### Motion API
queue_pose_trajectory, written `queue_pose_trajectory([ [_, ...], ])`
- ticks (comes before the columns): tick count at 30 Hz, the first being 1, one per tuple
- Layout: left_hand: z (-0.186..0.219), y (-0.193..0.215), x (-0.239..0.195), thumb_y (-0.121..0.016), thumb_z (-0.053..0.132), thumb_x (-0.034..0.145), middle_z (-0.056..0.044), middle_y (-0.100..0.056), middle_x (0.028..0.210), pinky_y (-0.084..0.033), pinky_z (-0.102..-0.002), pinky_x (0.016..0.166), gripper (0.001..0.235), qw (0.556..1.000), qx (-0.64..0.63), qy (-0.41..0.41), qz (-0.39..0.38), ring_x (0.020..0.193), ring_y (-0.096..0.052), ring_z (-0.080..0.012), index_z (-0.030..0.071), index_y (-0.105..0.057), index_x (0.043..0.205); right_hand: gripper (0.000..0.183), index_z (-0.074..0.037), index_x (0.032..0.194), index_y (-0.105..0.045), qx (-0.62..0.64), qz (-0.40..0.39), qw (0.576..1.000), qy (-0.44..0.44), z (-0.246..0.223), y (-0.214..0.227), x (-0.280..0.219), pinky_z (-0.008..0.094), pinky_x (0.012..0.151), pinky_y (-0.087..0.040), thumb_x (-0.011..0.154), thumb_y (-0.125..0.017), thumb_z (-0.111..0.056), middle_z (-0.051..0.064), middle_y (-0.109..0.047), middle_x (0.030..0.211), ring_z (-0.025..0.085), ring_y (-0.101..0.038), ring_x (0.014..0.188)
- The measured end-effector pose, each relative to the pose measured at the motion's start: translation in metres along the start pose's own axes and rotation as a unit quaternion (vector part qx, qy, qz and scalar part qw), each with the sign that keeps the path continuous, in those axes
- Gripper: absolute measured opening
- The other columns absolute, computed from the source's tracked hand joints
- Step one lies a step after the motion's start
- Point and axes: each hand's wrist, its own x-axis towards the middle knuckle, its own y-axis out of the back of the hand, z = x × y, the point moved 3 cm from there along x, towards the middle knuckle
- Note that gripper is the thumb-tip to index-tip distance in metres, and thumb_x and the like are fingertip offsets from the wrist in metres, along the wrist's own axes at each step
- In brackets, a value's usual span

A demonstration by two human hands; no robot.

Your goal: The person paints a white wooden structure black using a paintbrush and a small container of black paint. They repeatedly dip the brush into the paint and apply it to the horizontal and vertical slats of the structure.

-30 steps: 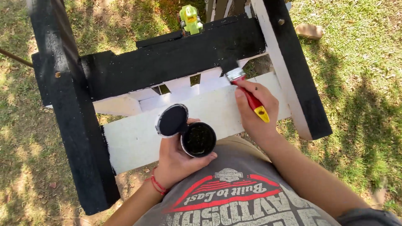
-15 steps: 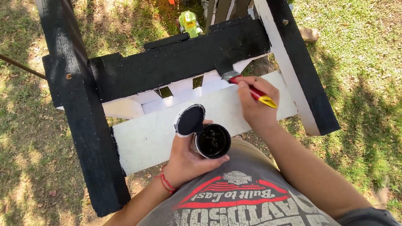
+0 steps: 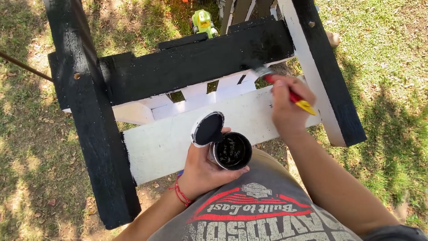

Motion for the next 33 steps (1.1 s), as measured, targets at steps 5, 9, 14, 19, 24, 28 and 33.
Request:
queue_pose_trajectory([
  [5,0.002,0.0,-0.001,-0.096,0.026,0.056,-0.017,-0.066,0.106,-0.061,-0.044,0.083,0.074,1.0,0.007,-0.002,0.015,0.1,-0.07,-0.0337,0.001,-0.063,0.117,0.014,-0.001,0.106,-0.073,0.002,0.016,1.0,0.024,-0.016,-0.003,0.005,0.036,0.085,-0.052,0.099,-0.061,-0.004,0.013,-0.064,0.082,0.019,-0.062,0.085],
  [9,0.004,0.001,0.001,-0.095,0.027,0.056,-0.016,-0.063,0.104,-0.062,-0.043,0.083,0.074,1.0,0.02,-0.009,0.019,0.097,-0.069,-0.0345,0.001,-0.064,0.118,0.011,0.001,0.093,-0.075,-0.004,-0.055,0.998,0.037,-0.005,-0.004,0.0,0.038,0.08,-0.051,0.093,-0.064,0.004,0.017,-0.065,0.077,0.03,-0.067,0.076],
  [14,0.001,0.001,0.0,-0.096,0.028,0.056,-0.017,-0.062,0.104,-0.062,-0.044,0.082,0.076,1.0,0.019,-0.011,0.021,0.098,-0.068,-0.0364,0.001,-0.064,0.119,0.014,0.002,0.094,-0.074,0.009,0.007,0.999,0.041,0.007,0.007,-0.002,0.034,0.077,-0.047,0.095,-0.06,-0.001,0.01,-0.06,0.069,0.022,-0.059,0.071],
  [19,0.002,0.002,0.0,-0.096,0.032,0.055,-0.018,-0.06,0.104,-0.061,-0.046,0.083,0.077,0.999,0.027,-0.009,0.021,0.099,-0.067,-0.0397,0.001,-0.064,0.119,0.013,0.002,0.089,-0.073,-0.004,-0.081,0.996,0.025,-0.016,-0.006,-0.002,0.04,0.083,-0.052,0.091,-0.061,0.005,0.019,-0.066,0.081,0.032,-0.067,0.076],
  [24,0.002,0.003,0.002,-0.096,0.032,0.054,-0.018,-0.06,0.104,-0.061,-0.045,0.083,0.078,0.999,0.022,-0.01,0.025,0.099,-0.068,-0.0393,0.002,-0.064,0.118,0.014,0.002,0.095,-0.072,0.011,-0.009,0.999,0.033,0.006,0.004,-0.004,0.036,0.081,-0.049,0.093,-0.058,0.002,0.016,-0.065,0.086,0.025,-0.064,0.083],
  [28,0.006,0.003,0.002,-0.096,0.032,0.056,-0.018,-0.06,0.103,-0.061,-0.044,0.083,0.075,0.999,0.026,-0.014,0.022,0.098,-0.068,-0.0381,0.002,-0.065,0.118,0.012,0.001,0.097,-0.075,-0.005,-0.109,0.994,0.015,-0.026,-0.013,-0.001,0.04,0.086,-0.052,0.093,-0.063,0.003,0.017,-0.07,0.089,0.034,-0.07,0.089],
  [33,0.003,0.0,0.004,-0.096,0.028,0.055,-0.018,-0.062,0.105,-0.06,-0.045,0.084,0.076,1.0,0.025,-0.005,0.005,0.099,-0.068,-0.0372,0.003,-0.064,0.119,0.014,0.001,0.099,-0.073,0.032,-0.083,0.996,0.025,-0.011,-0.001,-0.001,0.038,0.083,-0.052,0.098,-0.061,-0.006,0.016,-0.067,0.081,0.026,-0.067,0.08],
])
